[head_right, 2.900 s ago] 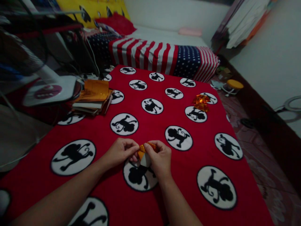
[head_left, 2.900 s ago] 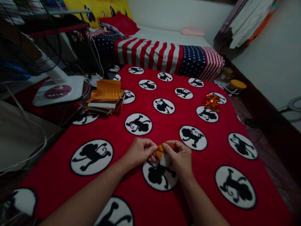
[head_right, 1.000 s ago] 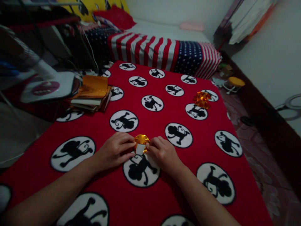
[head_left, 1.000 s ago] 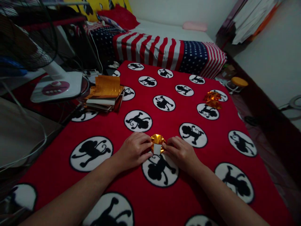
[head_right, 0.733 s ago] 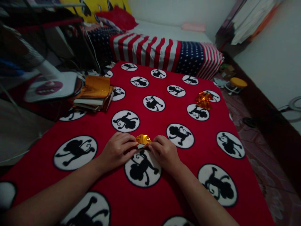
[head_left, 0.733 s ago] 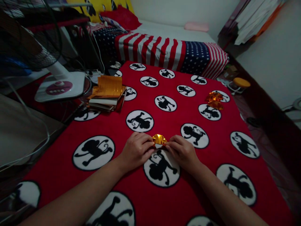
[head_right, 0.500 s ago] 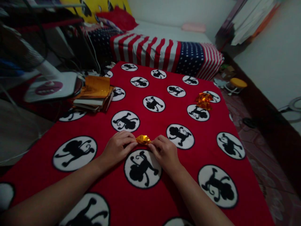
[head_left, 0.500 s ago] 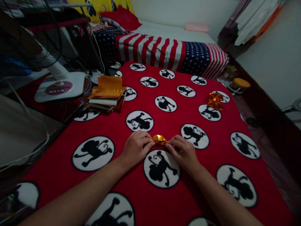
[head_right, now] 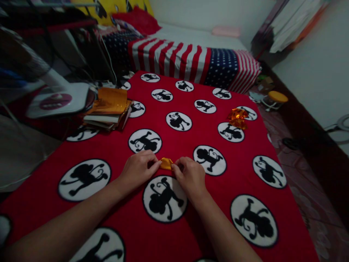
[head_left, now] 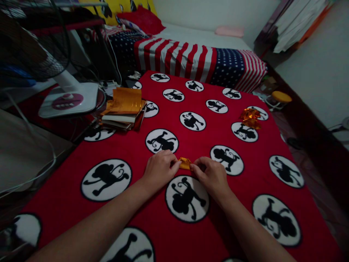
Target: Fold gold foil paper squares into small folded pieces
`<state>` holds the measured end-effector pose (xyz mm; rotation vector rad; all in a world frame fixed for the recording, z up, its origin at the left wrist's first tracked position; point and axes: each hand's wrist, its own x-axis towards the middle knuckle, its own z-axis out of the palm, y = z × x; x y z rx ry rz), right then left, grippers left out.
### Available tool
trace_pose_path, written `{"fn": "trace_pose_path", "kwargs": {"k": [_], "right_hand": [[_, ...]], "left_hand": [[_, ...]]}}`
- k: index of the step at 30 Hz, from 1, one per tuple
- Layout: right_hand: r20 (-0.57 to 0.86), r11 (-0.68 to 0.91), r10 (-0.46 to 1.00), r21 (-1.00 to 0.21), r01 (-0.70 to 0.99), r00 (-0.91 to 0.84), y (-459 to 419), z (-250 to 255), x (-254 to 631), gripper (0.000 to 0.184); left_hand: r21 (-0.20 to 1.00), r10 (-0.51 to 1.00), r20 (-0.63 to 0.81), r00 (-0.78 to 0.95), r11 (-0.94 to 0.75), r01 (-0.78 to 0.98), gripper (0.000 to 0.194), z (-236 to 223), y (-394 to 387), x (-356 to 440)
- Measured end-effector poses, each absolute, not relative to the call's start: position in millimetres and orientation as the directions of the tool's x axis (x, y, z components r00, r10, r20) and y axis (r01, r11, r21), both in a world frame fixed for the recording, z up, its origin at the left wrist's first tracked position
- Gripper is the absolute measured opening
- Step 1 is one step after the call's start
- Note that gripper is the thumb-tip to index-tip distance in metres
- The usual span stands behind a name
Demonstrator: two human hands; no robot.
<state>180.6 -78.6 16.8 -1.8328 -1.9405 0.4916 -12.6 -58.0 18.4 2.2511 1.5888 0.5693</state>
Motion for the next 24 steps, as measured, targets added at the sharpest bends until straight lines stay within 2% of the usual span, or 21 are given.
{"fn": "trace_pose_path", "kwargs": {"k": [17, 21, 24], "right_hand": [[-0.018, -0.092, 0.996, -0.416, 0.905, 0.092, -79.5, 24.8, 166.0, 0.013], [-0.006, -0.093, 0.995, -0.459, 0.884, 0.101, -80.7, 22.6, 162.5, 0.012], [0.029, -0.051, 0.996, -0.587, 0.808, 0.084, -81.1, 18.8, 162.9, 0.014]], "left_hand": [[0.504, 0.966, 0.131, 0.223, -0.259, 0.824, 0.018, 7.6, -61.1, -13.8], [0.536, 0.956, 0.142, 0.258, -0.293, 0.792, 0.018, 5.5, -60.6, -15.3], [0.579, 0.952, 0.135, 0.274, -0.301, 0.758, 0.013, 5.4, -58.9, -17.5]]}}
